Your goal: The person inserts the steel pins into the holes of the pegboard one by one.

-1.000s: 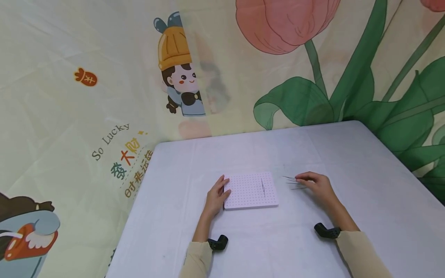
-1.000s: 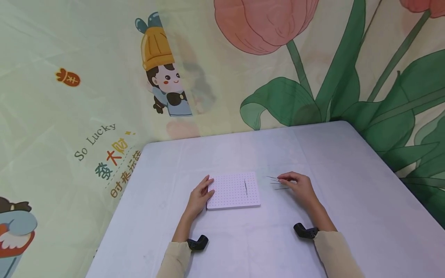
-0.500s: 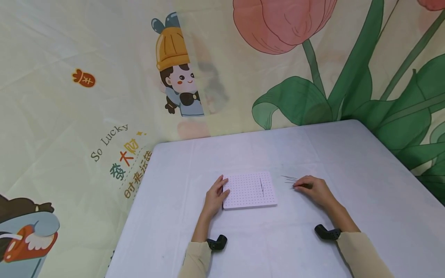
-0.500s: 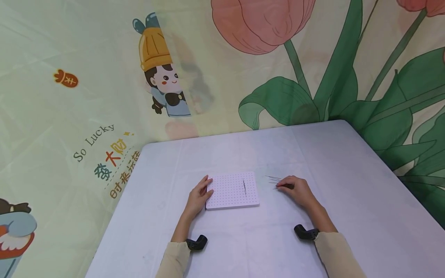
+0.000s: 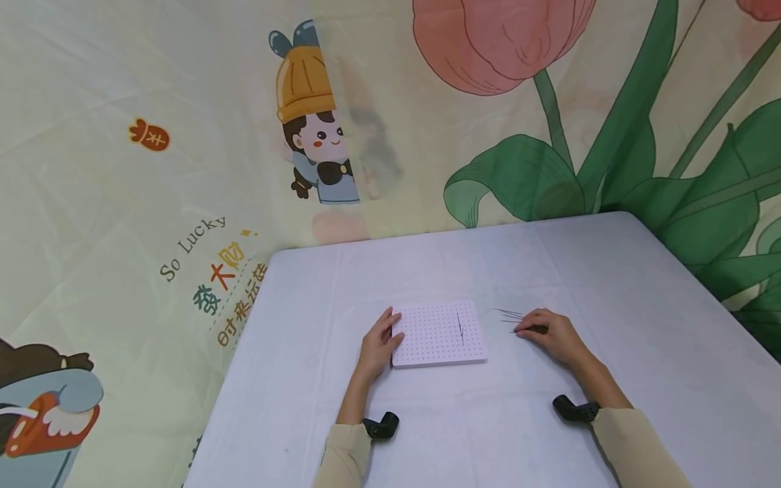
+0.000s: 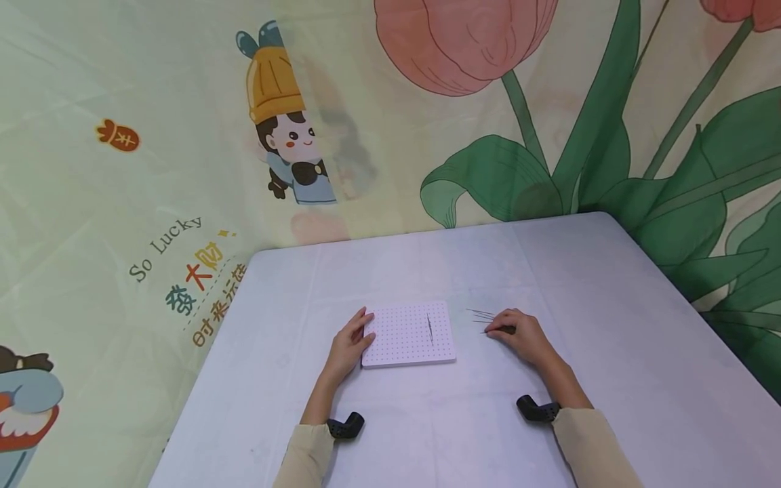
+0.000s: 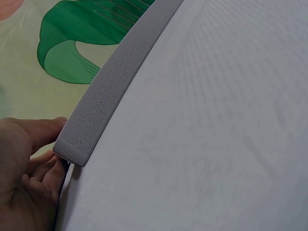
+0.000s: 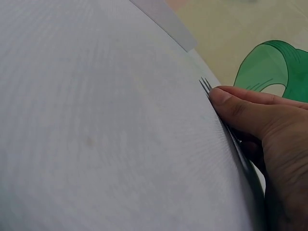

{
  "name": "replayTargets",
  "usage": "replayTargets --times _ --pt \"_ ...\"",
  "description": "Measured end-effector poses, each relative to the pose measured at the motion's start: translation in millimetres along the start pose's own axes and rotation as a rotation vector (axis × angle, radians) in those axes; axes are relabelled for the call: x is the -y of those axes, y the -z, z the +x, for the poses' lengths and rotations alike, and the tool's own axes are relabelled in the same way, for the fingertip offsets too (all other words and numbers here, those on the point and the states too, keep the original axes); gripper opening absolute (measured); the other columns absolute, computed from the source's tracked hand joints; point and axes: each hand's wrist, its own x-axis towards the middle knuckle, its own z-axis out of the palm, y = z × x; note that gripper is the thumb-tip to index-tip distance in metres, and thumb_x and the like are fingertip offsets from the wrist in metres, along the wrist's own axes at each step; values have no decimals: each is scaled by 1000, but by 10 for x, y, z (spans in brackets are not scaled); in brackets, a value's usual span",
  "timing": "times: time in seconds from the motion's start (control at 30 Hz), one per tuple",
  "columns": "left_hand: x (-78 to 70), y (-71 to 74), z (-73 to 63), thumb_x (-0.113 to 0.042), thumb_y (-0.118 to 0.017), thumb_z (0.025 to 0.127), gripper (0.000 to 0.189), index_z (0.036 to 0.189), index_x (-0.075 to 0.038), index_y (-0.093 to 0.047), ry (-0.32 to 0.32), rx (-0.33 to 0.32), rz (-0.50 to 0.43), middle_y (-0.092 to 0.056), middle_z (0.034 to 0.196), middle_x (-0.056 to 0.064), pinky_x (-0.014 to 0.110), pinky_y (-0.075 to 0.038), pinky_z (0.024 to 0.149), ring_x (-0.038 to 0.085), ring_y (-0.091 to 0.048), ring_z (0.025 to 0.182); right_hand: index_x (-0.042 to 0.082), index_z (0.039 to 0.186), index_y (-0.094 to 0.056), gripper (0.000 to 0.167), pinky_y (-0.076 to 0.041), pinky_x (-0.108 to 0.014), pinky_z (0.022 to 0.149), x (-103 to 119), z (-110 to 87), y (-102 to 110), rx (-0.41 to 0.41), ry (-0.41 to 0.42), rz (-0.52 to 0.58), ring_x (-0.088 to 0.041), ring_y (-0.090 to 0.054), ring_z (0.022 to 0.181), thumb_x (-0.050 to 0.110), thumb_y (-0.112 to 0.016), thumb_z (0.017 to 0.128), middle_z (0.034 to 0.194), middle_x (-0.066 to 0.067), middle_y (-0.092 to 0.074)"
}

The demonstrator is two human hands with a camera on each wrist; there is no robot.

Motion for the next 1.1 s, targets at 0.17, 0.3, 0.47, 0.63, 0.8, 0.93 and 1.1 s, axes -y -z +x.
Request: replayTargets --times 0.17,0.3,0.47,0.63,0.8,0.93,1.1 --pt "17 -7 5 -6 -61 88 43 130 -10 -53 -13 -2 1 -30 148 4 25 -32 105 17 -29 134 17 78 -73 15 -44 -22 76 -4 4 -8 -11 6 0 -16 -56 85 3 -76 72 85 3 -63" --pt "27 -16 7 -7 -61 88 43 130 -11 -53 1 1 -4 -29 149 2 23 -31 104 15 -29 134 17 77 -72 16 -43 -23 77 -6 6 -9 -14 38 -22 -15 -55 84 3 -76 72 84 5 -63" --pt "20 -21 -1 -6 -61 88 44 130 -12 -53 9 -1 -9 -29 149 1 24 -31 105 15 -28 134 17 77 -70 16 -42 -24 78 -2 13 -3 -10 78 -45 -14 -53 84 2 -76 72 83 6 -62" --pt "14 -20 4 -5 -61 87 44 130 -11 -53 6 -8 1 -30 148 2 24 -31 104 15 -29 134 17 77 -68 16 -44 -29 76 22 24 -3 13 85 -62 -14 -53 84 3 -75 73 83 7 -61" --pt "9 -22 9 -6 -62 87 44 130 -12 -53 19 -8 4 -30 148 0 21 -31 104 12 -29 133 14 80 -66 14 -47 -36 74 48 34 -9 49 82 -88 -15 -51 84 3 -72 77 84 5 -59" --pt "11 -21 6 -5 -61 87 44 130 -11 -53 8 -9 2 -30 148 2 24 -31 104 14 -29 133 11 84 -65 8 -48 -37 73 67 43 -17 40 92 -97 -16 -52 84 5 -70 80 84 4 -60" --pt "8 -17 0 -5 -61 87 44 130 -9 -53 -4 -5 -1 -29 148 4 25 -32 104 17 -29 133 8 88 -65 5 -48 -30 71 114 87 -56 -11 104 -69 -14 -53 83 8 -67 83 85 4 -60"
